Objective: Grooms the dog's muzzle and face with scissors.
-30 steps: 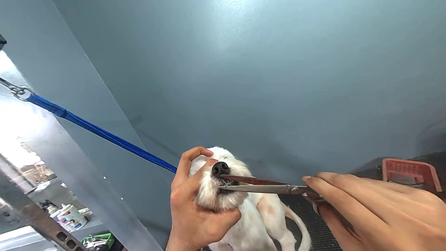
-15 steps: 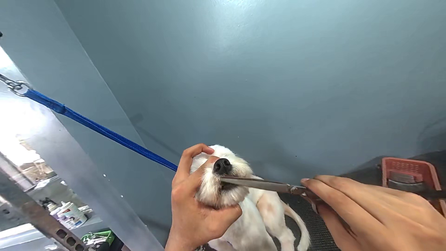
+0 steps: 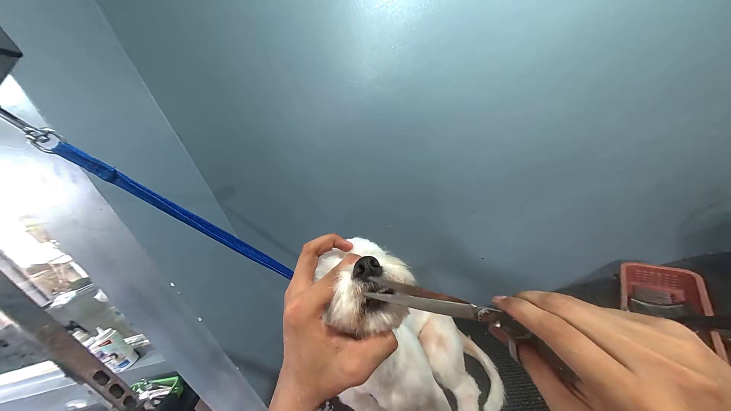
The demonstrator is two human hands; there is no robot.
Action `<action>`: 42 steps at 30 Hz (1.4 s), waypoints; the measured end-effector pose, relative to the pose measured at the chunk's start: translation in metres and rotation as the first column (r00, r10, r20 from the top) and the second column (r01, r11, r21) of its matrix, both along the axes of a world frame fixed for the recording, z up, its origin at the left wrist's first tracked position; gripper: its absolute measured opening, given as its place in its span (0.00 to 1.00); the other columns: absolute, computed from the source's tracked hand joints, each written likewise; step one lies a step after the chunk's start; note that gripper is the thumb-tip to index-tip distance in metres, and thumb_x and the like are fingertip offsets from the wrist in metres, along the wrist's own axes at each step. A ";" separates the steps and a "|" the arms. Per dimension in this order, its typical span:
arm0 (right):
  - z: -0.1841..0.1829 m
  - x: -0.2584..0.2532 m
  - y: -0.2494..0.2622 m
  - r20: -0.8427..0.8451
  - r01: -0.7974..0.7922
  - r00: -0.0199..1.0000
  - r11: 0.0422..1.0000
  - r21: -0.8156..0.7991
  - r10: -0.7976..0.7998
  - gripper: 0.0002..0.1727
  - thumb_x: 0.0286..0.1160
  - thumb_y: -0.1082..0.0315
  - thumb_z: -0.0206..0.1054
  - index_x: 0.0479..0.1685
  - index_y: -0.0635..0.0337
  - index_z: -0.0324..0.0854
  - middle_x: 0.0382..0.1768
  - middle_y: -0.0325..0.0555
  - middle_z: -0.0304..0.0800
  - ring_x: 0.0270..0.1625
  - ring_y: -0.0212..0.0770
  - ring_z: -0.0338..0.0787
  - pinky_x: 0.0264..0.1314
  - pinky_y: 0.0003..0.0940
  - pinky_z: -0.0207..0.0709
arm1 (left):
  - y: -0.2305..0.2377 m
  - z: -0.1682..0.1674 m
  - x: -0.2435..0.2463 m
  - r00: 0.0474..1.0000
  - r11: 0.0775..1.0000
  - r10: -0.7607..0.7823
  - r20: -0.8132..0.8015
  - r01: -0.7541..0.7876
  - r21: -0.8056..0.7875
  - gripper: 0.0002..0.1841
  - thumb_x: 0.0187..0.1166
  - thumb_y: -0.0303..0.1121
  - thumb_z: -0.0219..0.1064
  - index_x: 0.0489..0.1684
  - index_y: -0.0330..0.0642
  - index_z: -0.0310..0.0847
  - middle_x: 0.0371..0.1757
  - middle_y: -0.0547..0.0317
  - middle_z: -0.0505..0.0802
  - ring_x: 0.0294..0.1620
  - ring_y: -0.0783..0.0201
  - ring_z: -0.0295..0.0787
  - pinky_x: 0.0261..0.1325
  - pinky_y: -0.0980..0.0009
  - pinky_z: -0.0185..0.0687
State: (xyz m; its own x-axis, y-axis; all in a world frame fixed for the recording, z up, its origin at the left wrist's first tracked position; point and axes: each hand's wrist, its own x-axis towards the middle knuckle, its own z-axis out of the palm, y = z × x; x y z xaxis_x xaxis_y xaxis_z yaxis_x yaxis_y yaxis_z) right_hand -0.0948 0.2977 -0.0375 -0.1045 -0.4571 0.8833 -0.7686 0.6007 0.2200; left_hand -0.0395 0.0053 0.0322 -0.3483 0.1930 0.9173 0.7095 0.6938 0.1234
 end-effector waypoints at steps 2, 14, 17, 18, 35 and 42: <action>0.001 0.001 0.000 0.000 0.007 1.000 1.000 0.009 -0.007 0.15 0.79 0.63 0.64 0.57 0.61 0.84 0.43 0.54 0.93 0.38 0.47 0.93 0.30 0.37 0.81 | 0.000 0.000 0.000 1.000 1.000 0.005 0.003 -0.005 -0.006 0.28 0.47 0.46 0.85 0.52 0.52 0.91 0.69 0.60 0.85 0.65 0.66 0.85 0.60 0.69 0.90; -0.004 0.002 -0.005 0.008 0.025 1.000 1.000 -0.018 -0.025 0.14 0.80 0.64 0.63 0.56 0.61 0.84 0.42 0.53 0.93 0.36 0.46 0.92 0.28 0.34 0.80 | 0.001 0.001 0.002 1.000 1.000 0.019 0.002 -0.019 -0.007 0.25 0.48 0.47 0.84 0.49 0.53 0.91 0.69 0.61 0.85 0.66 0.66 0.85 0.61 0.69 0.90; -0.007 0.002 -0.009 0.026 0.015 1.000 0.998 -0.061 -0.013 0.14 0.82 0.64 0.62 0.57 0.61 0.84 0.43 0.53 0.93 0.37 0.45 0.92 0.29 0.33 0.80 | 0.001 0.001 0.002 1.000 1.000 0.020 0.001 -0.020 0.005 0.24 0.48 0.47 0.84 0.47 0.54 0.91 0.68 0.62 0.86 0.66 0.66 0.85 0.61 0.69 0.90; -0.007 0.003 -0.009 0.045 0.001 0.999 0.998 -0.065 0.002 0.15 0.81 0.63 0.63 0.58 0.61 0.84 0.44 0.53 0.93 0.38 0.44 0.92 0.31 0.33 0.80 | 0.000 0.001 0.003 1.000 1.000 0.024 0.003 -0.024 0.008 0.24 0.48 0.47 0.84 0.48 0.54 0.91 0.68 0.62 0.85 0.65 0.66 0.85 0.60 0.69 0.90; -0.016 0.002 -0.028 0.087 -0.055 0.994 0.991 -0.120 0.066 0.15 0.82 0.61 0.64 0.58 0.60 0.84 0.42 0.51 0.92 0.36 0.42 0.91 0.31 0.30 0.80 | -0.001 -0.002 0.001 1.000 0.999 0.002 0.000 -0.002 0.038 0.29 0.47 0.49 0.84 0.52 0.50 0.91 0.68 0.60 0.86 0.66 0.65 0.85 0.62 0.67 0.89; -0.013 0.005 -0.022 0.140 -0.065 0.987 0.994 -0.091 0.077 0.18 0.78 0.58 0.67 0.59 0.59 0.83 0.43 0.52 0.92 0.37 0.42 0.91 0.31 0.31 0.81 | 0.000 -0.002 -0.001 1.000 0.999 -0.014 -0.002 0.015 0.042 0.29 0.48 0.47 0.84 0.54 0.51 0.91 0.68 0.60 0.85 0.65 0.65 0.85 0.60 0.67 0.90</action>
State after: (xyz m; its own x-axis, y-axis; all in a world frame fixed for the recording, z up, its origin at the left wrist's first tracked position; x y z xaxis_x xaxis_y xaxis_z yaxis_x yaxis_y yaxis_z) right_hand -0.0895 0.2761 -0.0503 -0.2028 -0.3912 0.8977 -0.8298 0.5554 0.0546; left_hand -0.0407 0.0057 0.0299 -0.3440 0.1591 0.9254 0.7198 0.6776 0.1511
